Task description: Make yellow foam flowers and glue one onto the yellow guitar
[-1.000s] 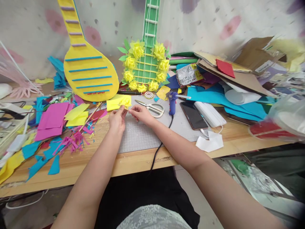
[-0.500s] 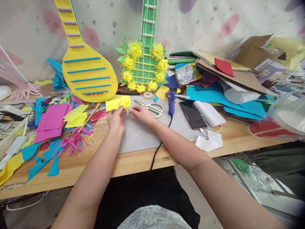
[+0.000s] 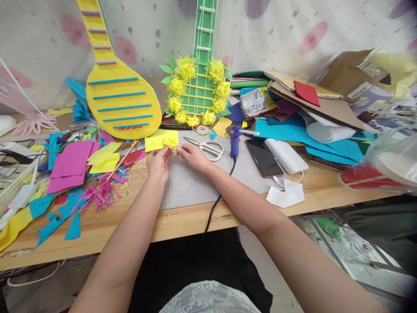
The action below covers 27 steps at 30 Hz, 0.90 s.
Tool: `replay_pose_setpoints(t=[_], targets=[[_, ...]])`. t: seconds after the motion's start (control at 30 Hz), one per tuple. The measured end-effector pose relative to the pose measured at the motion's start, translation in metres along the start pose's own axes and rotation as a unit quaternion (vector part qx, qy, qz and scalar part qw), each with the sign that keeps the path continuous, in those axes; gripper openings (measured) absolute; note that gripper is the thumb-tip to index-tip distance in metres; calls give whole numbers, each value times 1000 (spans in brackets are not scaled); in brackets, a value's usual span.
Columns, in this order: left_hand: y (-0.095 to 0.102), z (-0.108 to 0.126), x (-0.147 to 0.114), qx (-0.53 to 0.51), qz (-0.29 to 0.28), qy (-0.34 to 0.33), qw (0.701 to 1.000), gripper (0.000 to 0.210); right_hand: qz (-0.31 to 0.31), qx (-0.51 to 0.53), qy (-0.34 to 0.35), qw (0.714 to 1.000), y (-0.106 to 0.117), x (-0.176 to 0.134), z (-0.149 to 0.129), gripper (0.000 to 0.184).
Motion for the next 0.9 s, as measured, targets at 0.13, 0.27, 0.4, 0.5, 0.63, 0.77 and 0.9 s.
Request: replay_pose_setpoints(t=[0.13, 0.27, 0.4, 0.5, 0.63, 0.77, 0.9], targets=[[-2, -1, -1, 0, -5, 3, 1000, 21, 72, -100, 42, 992, 8, -8, -11, 26], [0, -3, -2, 6, 1, 14, 1000, 20, 178, -270, 96, 941, 21, -21, -32, 24], [0, -3, -2, 3, 0, 25, 1000, 21, 165, -313, 106, 929, 24, -20, -33, 26], [0, -4, -2, -1, 0, 33, 999, 19, 159, -298, 122, 933, 25, -18, -29, 26], [-1, -5, -2, 1, -6, 45, 999, 16, 152, -287, 150, 934, 22, -15, -26, 28], [-3, -7, -1, -12, -18, 57, 998, 15, 157, -252, 133, 946, 23, -14, -22, 24], [-3, -7, 0, -26, -21, 48, 998, 18, 145, -206, 121, 960, 22, -14, -21, 22]])
Point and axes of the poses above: each hand's wrist, its own x-axis towards the middle knuckle, its own y-axis out of the back of the hand, z = x × y, the point moved 7 cm from there along x, towards the middle knuckle, and after that the axes turned 8 degrees about -z, right-handed, at the moved point
